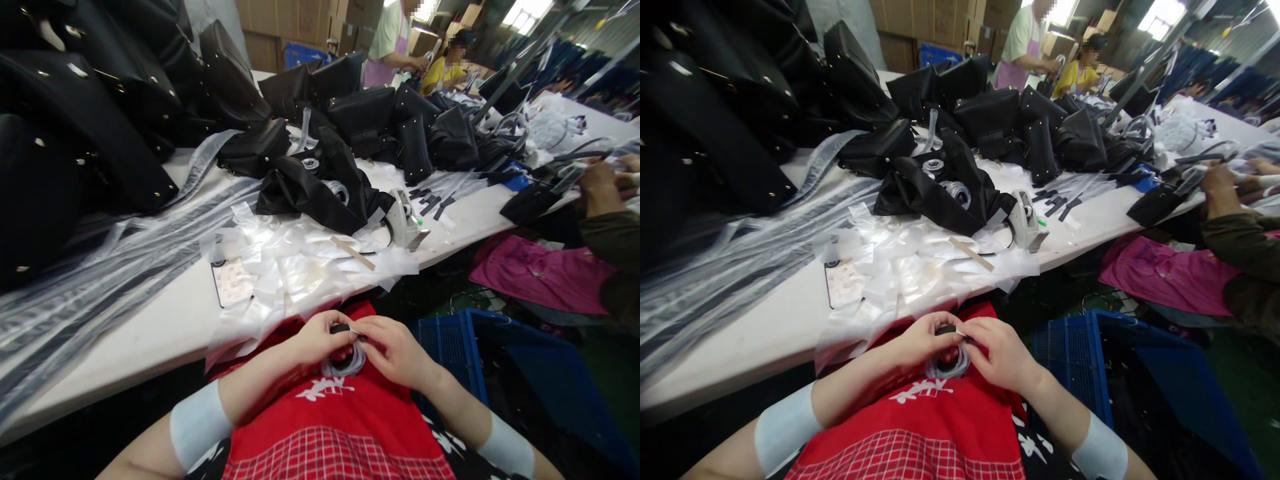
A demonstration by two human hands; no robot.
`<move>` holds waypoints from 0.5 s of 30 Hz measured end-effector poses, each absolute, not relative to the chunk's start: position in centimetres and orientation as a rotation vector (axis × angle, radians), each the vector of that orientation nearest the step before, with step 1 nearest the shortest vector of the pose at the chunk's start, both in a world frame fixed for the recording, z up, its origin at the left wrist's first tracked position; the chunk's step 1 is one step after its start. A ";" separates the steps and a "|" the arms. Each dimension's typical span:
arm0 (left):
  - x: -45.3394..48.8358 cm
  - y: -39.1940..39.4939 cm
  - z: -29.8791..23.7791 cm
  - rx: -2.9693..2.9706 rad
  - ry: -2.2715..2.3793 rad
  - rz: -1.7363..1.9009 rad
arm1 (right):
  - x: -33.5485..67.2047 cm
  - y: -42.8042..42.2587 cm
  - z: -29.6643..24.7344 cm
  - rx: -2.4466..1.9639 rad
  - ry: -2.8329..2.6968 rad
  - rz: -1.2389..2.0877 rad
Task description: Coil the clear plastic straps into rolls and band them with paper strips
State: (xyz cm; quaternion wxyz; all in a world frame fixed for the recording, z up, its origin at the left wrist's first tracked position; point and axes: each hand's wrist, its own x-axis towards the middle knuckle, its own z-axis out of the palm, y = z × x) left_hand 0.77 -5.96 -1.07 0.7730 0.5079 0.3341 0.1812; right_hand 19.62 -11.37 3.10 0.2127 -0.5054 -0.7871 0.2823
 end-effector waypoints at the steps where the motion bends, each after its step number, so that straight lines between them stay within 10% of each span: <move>1: 0.7 -5.5 -1.1 0.984 0.687 0.414 | 19.6 -11.5 3.2 -1.378 -2.262 0.663; 15: 2.0 -4.4 -1.4 0.813 0.617 0.549 | 28.1 -5.9 3.5 -1.538 -1.805 0.148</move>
